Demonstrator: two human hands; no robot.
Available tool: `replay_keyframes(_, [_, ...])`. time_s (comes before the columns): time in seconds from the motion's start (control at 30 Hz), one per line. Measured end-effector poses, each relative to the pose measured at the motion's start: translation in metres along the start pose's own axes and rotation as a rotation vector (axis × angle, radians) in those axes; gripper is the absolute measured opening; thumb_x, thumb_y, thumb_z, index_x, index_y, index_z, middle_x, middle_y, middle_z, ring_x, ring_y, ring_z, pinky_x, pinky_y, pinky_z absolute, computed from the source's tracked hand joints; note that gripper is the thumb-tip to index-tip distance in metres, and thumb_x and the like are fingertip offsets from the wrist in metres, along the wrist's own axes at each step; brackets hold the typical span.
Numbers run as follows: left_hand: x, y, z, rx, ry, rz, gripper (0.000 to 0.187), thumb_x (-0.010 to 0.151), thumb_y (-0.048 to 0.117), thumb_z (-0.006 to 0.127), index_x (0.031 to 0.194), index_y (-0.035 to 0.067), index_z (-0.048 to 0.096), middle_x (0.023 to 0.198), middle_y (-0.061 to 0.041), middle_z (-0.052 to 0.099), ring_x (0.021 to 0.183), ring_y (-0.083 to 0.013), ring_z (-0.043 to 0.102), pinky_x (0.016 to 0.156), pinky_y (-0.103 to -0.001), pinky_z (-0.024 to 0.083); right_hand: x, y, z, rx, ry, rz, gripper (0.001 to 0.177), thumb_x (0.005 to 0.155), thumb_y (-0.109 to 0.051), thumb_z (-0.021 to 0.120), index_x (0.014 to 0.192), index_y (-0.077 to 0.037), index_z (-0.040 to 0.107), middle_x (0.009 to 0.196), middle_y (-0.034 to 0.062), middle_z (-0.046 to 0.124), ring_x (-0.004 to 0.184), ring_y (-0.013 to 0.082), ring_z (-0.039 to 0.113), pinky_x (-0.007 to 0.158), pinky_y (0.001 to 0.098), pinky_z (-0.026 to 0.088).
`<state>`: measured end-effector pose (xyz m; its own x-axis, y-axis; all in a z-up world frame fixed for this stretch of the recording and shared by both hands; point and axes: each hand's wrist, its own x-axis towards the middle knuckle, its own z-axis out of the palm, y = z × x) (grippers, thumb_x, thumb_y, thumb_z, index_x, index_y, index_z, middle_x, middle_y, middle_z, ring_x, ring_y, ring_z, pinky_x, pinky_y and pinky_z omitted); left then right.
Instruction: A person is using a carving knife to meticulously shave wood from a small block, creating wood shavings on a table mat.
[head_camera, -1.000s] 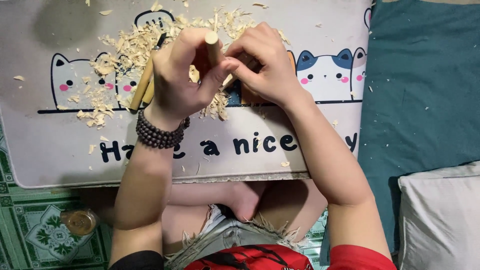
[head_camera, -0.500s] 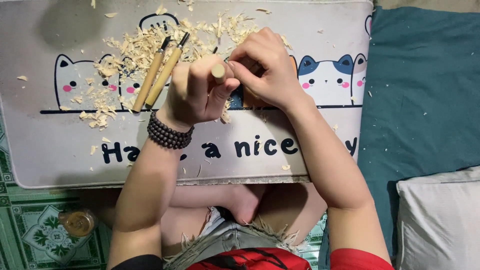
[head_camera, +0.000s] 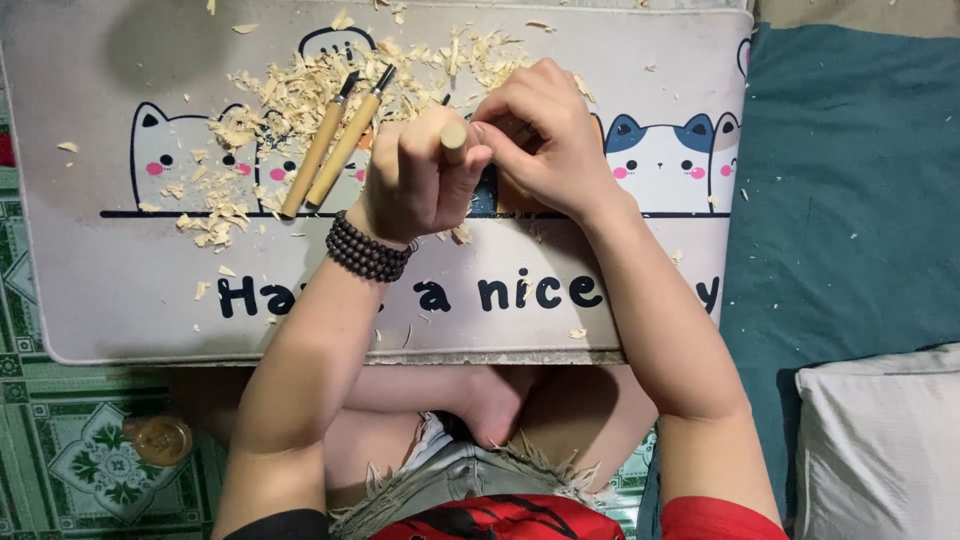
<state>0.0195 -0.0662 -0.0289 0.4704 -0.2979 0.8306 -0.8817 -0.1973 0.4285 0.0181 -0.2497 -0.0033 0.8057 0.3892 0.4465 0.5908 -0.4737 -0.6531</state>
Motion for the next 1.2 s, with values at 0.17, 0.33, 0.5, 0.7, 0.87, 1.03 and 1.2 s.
replay_keyframes(0.17, [-0.003,-0.001,0.002,0.037,0.009,0.003,0.027,0.107,0.01,0.06,0.119,0.0,0.039,0.086,-0.012,0.063,0.055,-0.0227,0.052,0.05,-0.036,0.045,-0.001,-0.001,0.0,-0.006,-0.004,0.012,0.009,0.094,-0.01,0.077,0.093,-0.005,0.07,0.088,0.0027,0.063,0.089,0.0204,0.05,0.094,0.0348,0.036])
replay_keyframes(0.33, [-0.002,-0.002,0.002,0.046,0.018,0.003,0.028,0.106,0.01,0.062,0.12,-0.001,0.04,0.088,-0.013,0.065,0.055,-0.0215,0.056,0.051,-0.035,0.049,-0.001,-0.001,-0.001,-0.064,-0.007,-0.001,0.017,0.095,-0.022,0.078,0.094,-0.006,0.072,0.097,0.006,0.065,0.103,0.0227,0.054,0.116,0.0514,0.02])
replay_keyframes(0.5, [-0.015,-0.013,0.012,0.174,0.043,0.006,0.028,0.109,0.021,0.059,0.125,0.002,0.045,0.081,-0.004,0.058,0.052,-0.0164,0.048,0.046,-0.032,0.044,0.007,-0.023,-0.016,-0.104,0.166,-0.013,0.008,0.095,0.003,0.069,0.103,0.0,0.068,0.102,0.0119,0.067,0.101,0.0266,0.058,0.105,0.0427,0.034])
replay_keyframes(0.7, [-0.013,-0.018,0.021,0.008,0.063,0.072,0.033,0.108,0.012,0.061,0.128,0.004,0.036,0.076,-0.003,0.067,0.05,-0.0134,0.059,0.041,-0.026,0.051,0.057,-0.056,-0.045,-0.121,0.177,-0.184,0.008,0.103,0.017,0.066,0.111,0.015,0.067,0.103,0.0212,0.066,0.086,0.0287,0.059,0.082,0.0386,0.048])
replay_keyframes(0.87, [-0.001,-0.005,0.009,0.04,0.045,0.031,0.033,0.108,0.014,0.06,0.128,0.002,0.036,0.079,-0.005,0.071,0.05,-0.0153,0.059,0.045,-0.03,0.052,0.12,-0.021,0.001,-0.069,-0.38,-0.318,0.025,0.085,0.021,0.076,0.106,0.008,0.074,0.1,0.017,0.071,0.078,0.0222,0.068,0.066,0.0317,0.056])
replay_keyframes(1.03, [0.005,0.004,0.001,0.079,0.075,0.017,0.034,0.1,0.008,0.068,0.122,-0.001,0.043,0.089,-0.011,0.072,0.056,-0.0192,0.065,0.049,-0.033,0.052,0.148,-0.017,0.04,0.014,-0.755,-0.358,0.026,0.08,-0.001,0.081,0.106,0.0,0.078,0.097,0.0124,0.072,0.076,0.0254,0.068,0.07,0.0369,0.057])
replay_keyframes(1.2, [-0.003,-0.001,0.006,0.095,0.091,0.031,0.04,0.102,0.011,0.07,0.126,0.001,0.041,0.084,-0.008,0.068,0.057,-0.0195,0.061,0.052,-0.035,0.052,0.155,-0.022,0.06,-0.01,-0.855,-0.347,0.023,0.082,-0.002,0.079,0.104,-0.008,0.081,0.093,0.0068,0.074,0.072,0.0208,0.067,0.067,0.0333,0.055])
